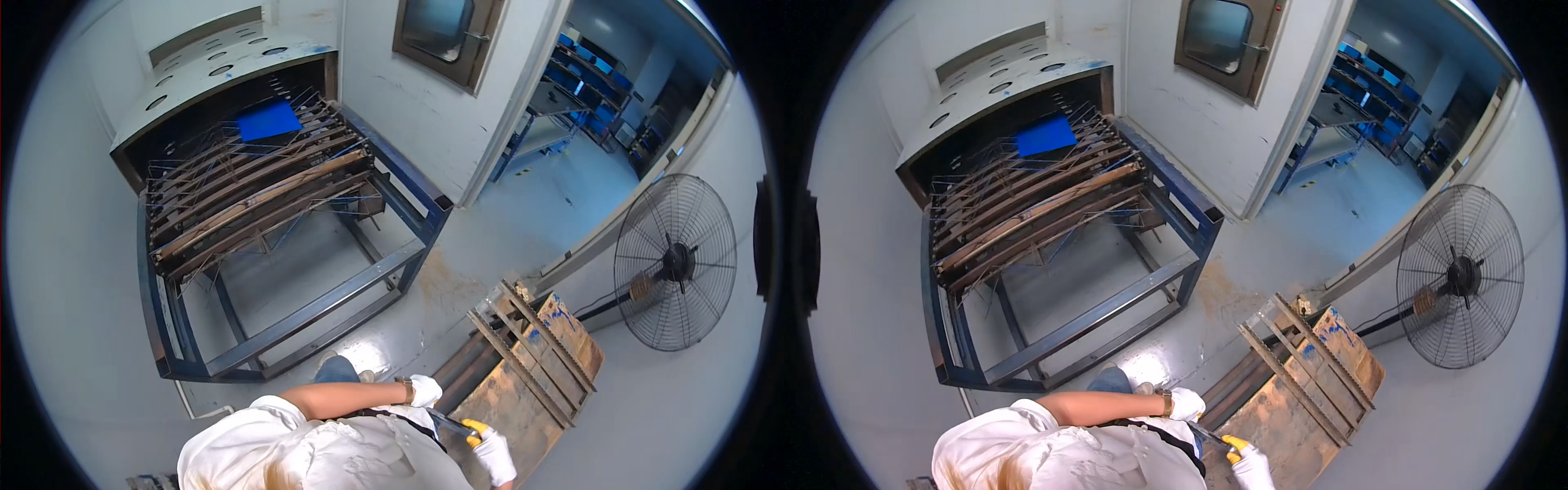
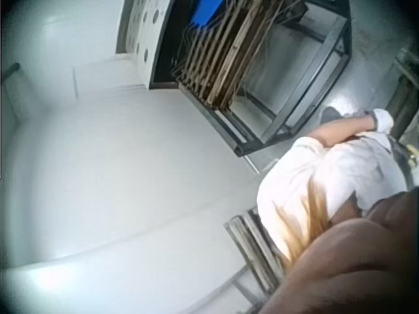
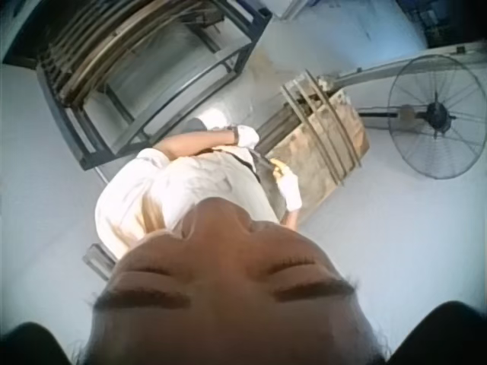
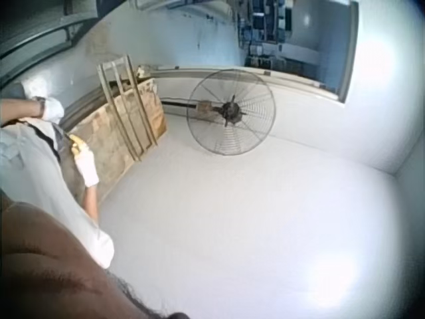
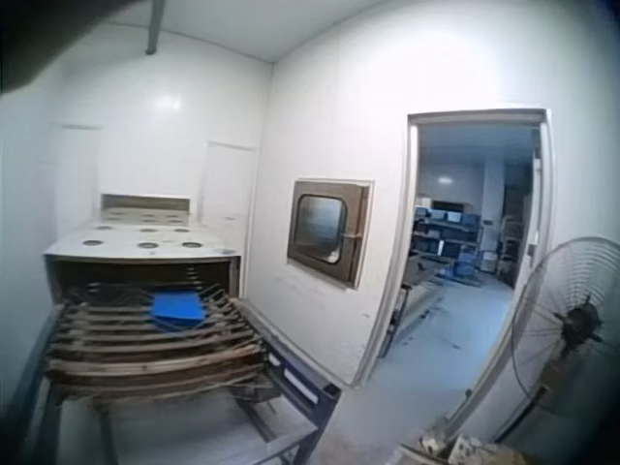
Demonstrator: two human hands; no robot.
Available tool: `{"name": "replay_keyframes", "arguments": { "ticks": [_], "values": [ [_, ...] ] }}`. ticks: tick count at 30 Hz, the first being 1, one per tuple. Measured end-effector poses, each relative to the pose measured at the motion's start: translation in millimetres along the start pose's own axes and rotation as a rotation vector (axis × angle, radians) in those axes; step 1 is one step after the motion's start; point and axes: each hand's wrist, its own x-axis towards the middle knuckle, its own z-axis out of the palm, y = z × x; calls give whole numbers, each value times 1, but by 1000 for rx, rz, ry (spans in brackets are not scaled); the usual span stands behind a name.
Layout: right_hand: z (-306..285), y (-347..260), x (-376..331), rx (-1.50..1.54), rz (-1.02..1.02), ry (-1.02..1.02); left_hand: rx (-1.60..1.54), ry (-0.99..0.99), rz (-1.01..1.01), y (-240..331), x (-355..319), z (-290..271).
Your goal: The person repeatedly picks up blue rectangular plates from a metal rack and stacks them onto a wooden pallet. A coworker assists by placing additional plates onto the rack for the person to retrieve. The person wears white gloves and handles the plates one by one in a continuous loop.
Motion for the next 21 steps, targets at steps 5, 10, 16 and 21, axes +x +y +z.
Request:
{"name": "replay_keyframes", "arguments": {
  "ticks": [5, 10, 16, 21],
  "values": [
    [-7, -82, -13, 15, -96, 23, -44, 69, 81, -11, -16, -4],
    [1, -99, -2, 59, 54, -13, -130, 166, 164, -23, -25, -5],
    [59, -76, 42, 237, 19, -305, -115, 181, 189, -40, -27, 5],
    [62, -75, 76, 451, -113, -542, -165, 102, 137, -65, -51, -4]
  ]
}}
